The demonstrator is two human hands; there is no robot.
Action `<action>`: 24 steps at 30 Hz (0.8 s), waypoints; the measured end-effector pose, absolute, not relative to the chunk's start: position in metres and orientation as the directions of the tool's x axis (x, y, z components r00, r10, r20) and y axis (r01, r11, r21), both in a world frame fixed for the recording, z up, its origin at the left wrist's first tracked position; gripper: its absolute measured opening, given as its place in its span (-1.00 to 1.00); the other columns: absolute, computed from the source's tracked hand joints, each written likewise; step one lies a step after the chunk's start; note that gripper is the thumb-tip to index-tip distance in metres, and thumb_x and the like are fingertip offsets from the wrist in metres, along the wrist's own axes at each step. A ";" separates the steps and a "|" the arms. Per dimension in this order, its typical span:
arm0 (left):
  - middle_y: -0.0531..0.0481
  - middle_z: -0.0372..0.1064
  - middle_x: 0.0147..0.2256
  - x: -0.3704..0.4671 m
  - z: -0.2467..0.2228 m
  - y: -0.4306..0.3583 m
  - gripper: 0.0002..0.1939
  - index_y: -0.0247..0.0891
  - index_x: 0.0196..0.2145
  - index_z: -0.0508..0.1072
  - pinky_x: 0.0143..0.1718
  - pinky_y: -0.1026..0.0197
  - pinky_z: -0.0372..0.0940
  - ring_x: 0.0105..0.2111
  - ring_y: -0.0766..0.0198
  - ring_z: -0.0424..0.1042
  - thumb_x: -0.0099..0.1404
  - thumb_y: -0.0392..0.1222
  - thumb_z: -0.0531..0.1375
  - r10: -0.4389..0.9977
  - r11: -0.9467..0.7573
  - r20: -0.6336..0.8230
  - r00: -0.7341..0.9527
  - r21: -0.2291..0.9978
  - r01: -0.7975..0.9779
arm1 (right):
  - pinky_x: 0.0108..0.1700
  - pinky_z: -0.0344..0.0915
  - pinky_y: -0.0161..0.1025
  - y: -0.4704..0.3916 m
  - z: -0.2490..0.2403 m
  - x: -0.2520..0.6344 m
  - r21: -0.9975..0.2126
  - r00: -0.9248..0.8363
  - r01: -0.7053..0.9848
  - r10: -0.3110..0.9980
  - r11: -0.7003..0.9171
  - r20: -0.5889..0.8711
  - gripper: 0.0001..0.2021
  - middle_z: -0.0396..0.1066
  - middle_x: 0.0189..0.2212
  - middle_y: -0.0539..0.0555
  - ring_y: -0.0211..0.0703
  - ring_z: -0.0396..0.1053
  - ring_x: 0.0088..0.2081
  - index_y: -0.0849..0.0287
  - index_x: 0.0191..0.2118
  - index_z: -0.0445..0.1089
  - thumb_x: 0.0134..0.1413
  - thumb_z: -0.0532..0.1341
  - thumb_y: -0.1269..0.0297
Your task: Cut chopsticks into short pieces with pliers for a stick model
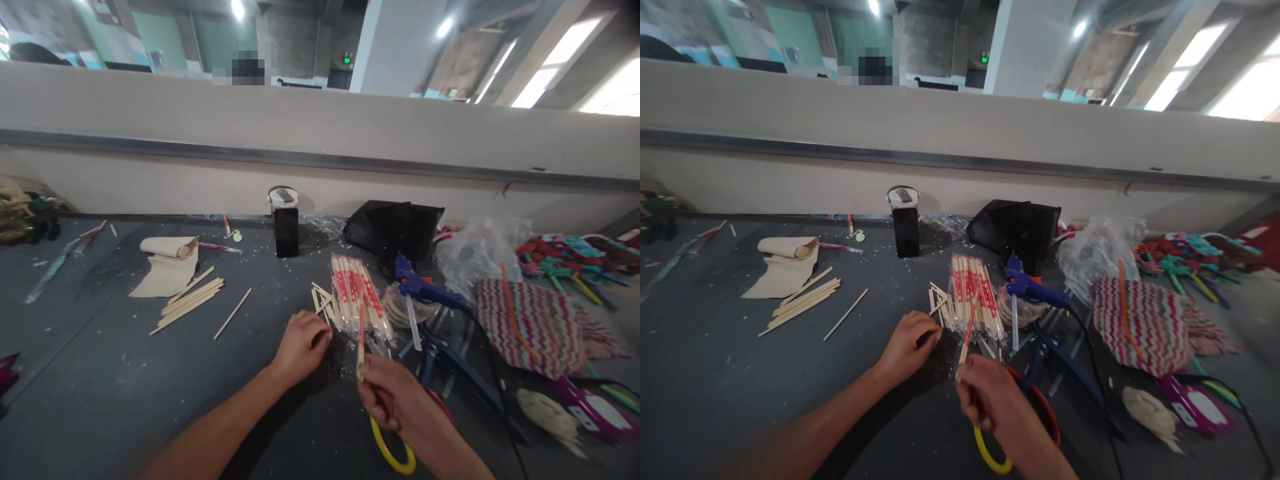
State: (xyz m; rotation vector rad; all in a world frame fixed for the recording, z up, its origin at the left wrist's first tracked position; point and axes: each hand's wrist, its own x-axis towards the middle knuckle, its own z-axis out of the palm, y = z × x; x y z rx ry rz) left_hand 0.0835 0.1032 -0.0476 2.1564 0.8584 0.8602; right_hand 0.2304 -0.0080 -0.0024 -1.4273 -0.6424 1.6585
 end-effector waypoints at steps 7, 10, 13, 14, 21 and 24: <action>-0.05 0.43 -0.45 0.087 -0.011 0.084 -0.58 -0.35 -0.27 0.43 -0.40 0.24 0.25 -0.48 0.30 0.37 0.25 0.11 0.06 0.709 0.255 -0.188 0.680 0.967 0.001 | -0.71 -0.05 -0.48 -0.030 -0.024 0.196 -0.847 -0.161 0.071 0.832 -0.527 -0.531 -0.83 0.25 -0.69 -0.12 -0.43 0.10 -0.73 0.19 -0.39 0.24 -0.06 0.16 0.20; -0.07 0.45 -0.41 0.077 0.007 0.084 -0.60 -0.35 -0.18 0.40 -0.31 0.18 0.30 -0.44 0.28 0.42 0.19 0.06 0.16 0.636 0.422 -0.244 0.732 0.904 -0.065 | -0.58 0.08 -0.43 -0.028 -0.029 0.190 -0.880 -0.072 0.317 0.916 -0.354 -0.394 -0.92 0.20 -0.66 -0.12 -0.38 0.16 -0.63 0.18 -0.46 0.22 -0.04 0.13 0.31; -0.06 0.44 -0.42 0.063 0.017 0.089 -0.69 -0.35 -0.22 0.40 -0.27 0.17 0.30 -0.41 0.27 0.43 0.24 -0.02 0.14 0.698 0.335 -0.148 0.701 0.932 -0.137 | -0.46 0.12 -0.38 -0.021 -0.025 0.190 -0.815 0.016 0.543 0.974 -0.199 -0.227 -0.90 0.26 -0.60 -0.08 -0.31 0.25 -0.52 0.17 -0.47 0.24 0.03 0.10 0.33; -0.06 0.44 -0.41 0.058 0.019 0.091 -0.71 -0.34 -0.24 0.40 -0.25 0.17 0.30 -0.39 0.27 0.43 0.25 -0.04 0.12 0.736 0.269 -0.096 0.670 0.950 -0.159 | -0.43 0.14 -0.36 -0.018 -0.023 0.191 -0.789 0.024 0.588 0.979 -0.177 -0.202 -0.92 0.30 -0.57 -0.06 -0.28 0.28 -0.49 0.16 -0.43 0.27 0.04 0.10 0.32; 0.00 0.48 -0.33 0.040 -0.009 0.100 -0.74 -0.24 -0.21 0.43 -0.24 0.26 0.24 -0.32 0.31 0.39 0.32 -0.06 0.04 0.824 -0.202 0.116 0.554 0.975 0.097 | -0.35 0.24 -0.30 -0.007 -0.017 0.202 -0.705 0.058 0.697 0.989 -0.135 -0.133 -0.83 0.42 -0.47 -0.01 -0.19 0.39 -0.42 0.11 -0.20 0.33 0.13 0.08 0.21; 0.00 0.48 -0.33 0.043 -0.026 0.102 -0.73 -0.24 -0.23 0.43 -0.23 0.28 0.22 -0.30 0.31 0.39 0.33 -0.05 0.02 0.810 -0.210 0.098 0.578 0.969 0.131 | -0.33 0.26 -0.29 -0.009 -0.020 0.214 -0.687 0.098 0.716 0.992 -0.128 -0.083 -0.82 0.43 -0.45 0.01 -0.18 0.40 -0.41 0.11 -0.22 0.34 0.15 0.07 0.19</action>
